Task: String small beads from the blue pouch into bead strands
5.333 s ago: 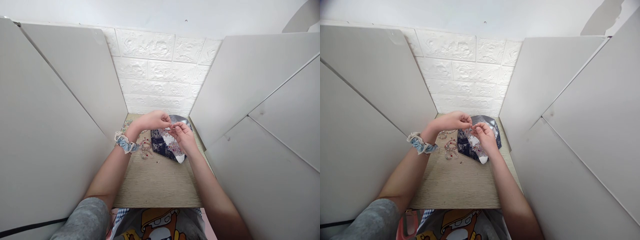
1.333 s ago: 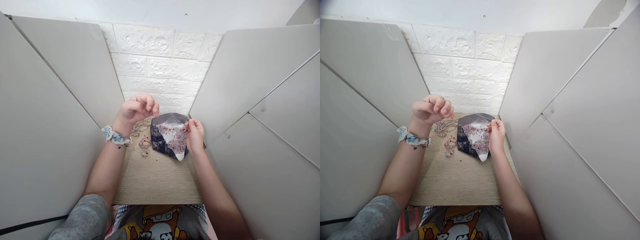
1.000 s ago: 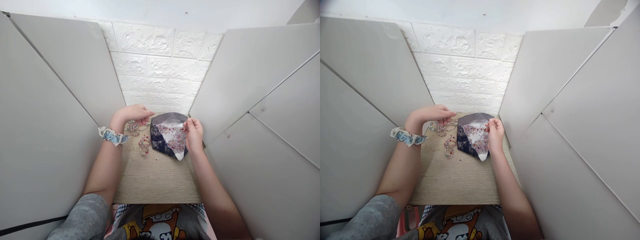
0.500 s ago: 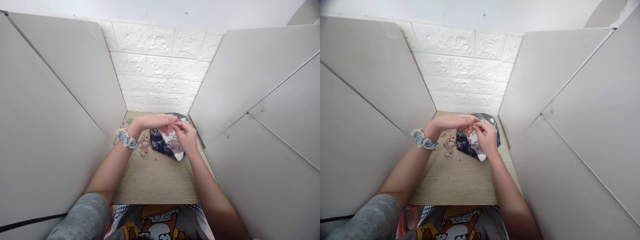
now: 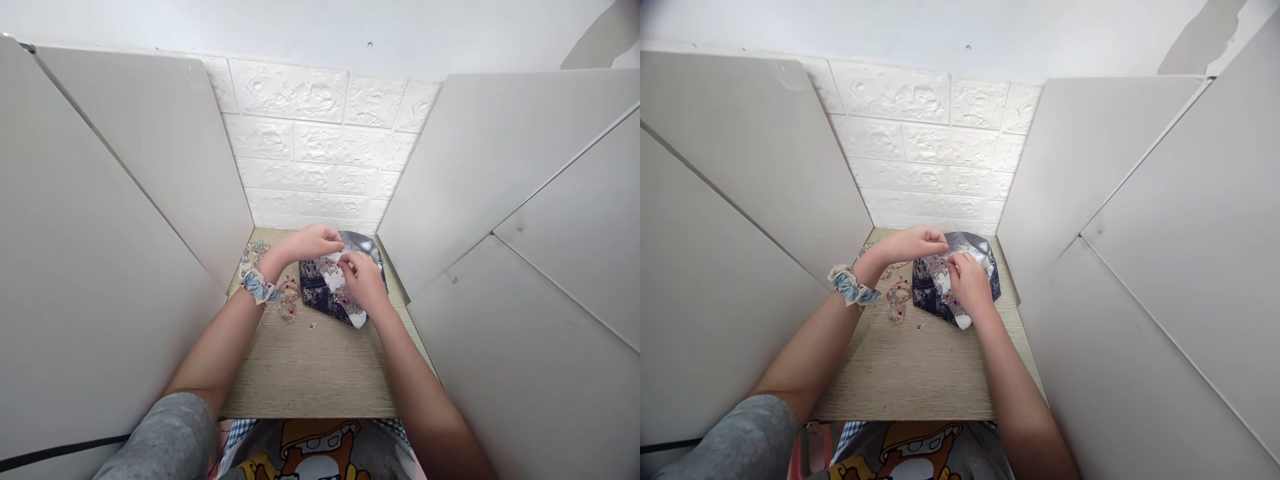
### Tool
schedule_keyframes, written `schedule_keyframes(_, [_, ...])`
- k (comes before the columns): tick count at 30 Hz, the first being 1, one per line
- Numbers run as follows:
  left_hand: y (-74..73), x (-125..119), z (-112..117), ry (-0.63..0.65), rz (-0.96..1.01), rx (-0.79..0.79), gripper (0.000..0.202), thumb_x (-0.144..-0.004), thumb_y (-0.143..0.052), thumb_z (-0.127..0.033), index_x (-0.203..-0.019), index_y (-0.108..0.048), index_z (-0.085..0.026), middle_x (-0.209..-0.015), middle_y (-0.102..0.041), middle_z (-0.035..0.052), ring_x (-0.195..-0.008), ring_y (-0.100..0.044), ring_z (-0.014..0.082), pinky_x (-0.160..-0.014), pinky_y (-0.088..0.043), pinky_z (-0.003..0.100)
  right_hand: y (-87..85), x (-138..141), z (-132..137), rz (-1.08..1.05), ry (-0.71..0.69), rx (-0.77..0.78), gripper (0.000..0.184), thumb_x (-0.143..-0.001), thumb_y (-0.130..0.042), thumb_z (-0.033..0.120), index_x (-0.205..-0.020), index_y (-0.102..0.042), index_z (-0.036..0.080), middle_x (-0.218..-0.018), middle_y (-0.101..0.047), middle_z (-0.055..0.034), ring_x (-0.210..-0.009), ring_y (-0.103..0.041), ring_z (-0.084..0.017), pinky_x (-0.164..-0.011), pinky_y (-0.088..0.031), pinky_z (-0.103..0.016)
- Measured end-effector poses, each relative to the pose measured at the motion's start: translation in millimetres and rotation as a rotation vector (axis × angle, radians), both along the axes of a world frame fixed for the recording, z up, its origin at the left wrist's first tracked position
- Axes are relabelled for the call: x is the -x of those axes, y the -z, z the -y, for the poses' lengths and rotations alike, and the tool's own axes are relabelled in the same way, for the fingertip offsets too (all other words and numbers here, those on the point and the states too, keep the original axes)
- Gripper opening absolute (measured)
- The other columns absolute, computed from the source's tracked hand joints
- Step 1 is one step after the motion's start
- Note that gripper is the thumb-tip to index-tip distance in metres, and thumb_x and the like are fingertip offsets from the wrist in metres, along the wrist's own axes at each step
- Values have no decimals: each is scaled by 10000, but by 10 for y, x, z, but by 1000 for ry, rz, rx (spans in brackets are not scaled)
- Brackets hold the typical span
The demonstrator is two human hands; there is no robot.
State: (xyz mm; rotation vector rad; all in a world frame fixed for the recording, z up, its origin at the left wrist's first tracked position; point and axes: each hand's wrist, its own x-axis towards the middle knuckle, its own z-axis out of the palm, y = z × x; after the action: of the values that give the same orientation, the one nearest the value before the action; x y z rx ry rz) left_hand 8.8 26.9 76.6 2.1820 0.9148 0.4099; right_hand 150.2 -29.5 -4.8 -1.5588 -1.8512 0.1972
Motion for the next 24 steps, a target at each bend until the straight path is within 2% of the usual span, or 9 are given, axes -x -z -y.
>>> schedule_keyframes(4, [-8,-8,20,-28,66,-11,249,-702,-429,-369,-649,-538,-151,-574,-436,-22,-512,-350,73,-487,-287,209,120,18,-50,348,60,188,264,-844,-305,222,-891,-565,208,-880,-562,-54,-742,-529,-149,-624,-343,-252])
schedule_keyframes(8, [-5,-7,15,-82,143,-12,202,-700,-426,-321,-647,-521,-151,-593,-446,-16,-520,-364,71,-483,-301,202,212,44,-112,512,47,224,291,-854,-288,215,-963,-558,223,-912,-557,-66,-778,-546,-158,-636,-351,-256])
schedule_keyframes(11, [-20,14,8,-110,153,31,144,-680,-407,-249,-617,-492,-150,-558,-420,-17,-470,-341,63,-437,-278,198,252,58,-142,564,38,235,277,-852,-308,232,-962,-562,218,-911,-556,-71,-774,-553,-163,-643,-358,-257])
schedule_keyframes(15, [-66,46,16,-106,54,123,174,-668,-401,-273,-657,-521,-147,-639,-506,14,-443,-373,65,-424,-303,213,274,72,-158,603,30,243,259,-841,-343,256,-977,-559,211,-938,-550,-85,-784,-554,-180,-676,-367,-279])
schedule_keyframes(20, [-82,44,37,-48,57,47,175,-653,-412,-281,-570,-495,-151,-639,-497,12,-537,-402,90,-486,-318,225,270,89,-162,590,29,250,286,-853,-314,260,-969,-571,213,-923,-556,-85,-784,-551,-176,-696,-368,-282])
schedule_keyframes(24, [-56,47,34,-5,65,41,130,-626,-408,-227,-544,-480,-156,-540,-405,-13,-490,-339,80,-457,-263,224,265,100,-157,577,23,248,288,-852,-321,270,-954,-584,215,-912,-563,-77,-770,-551,-169,-689,-366,-274])
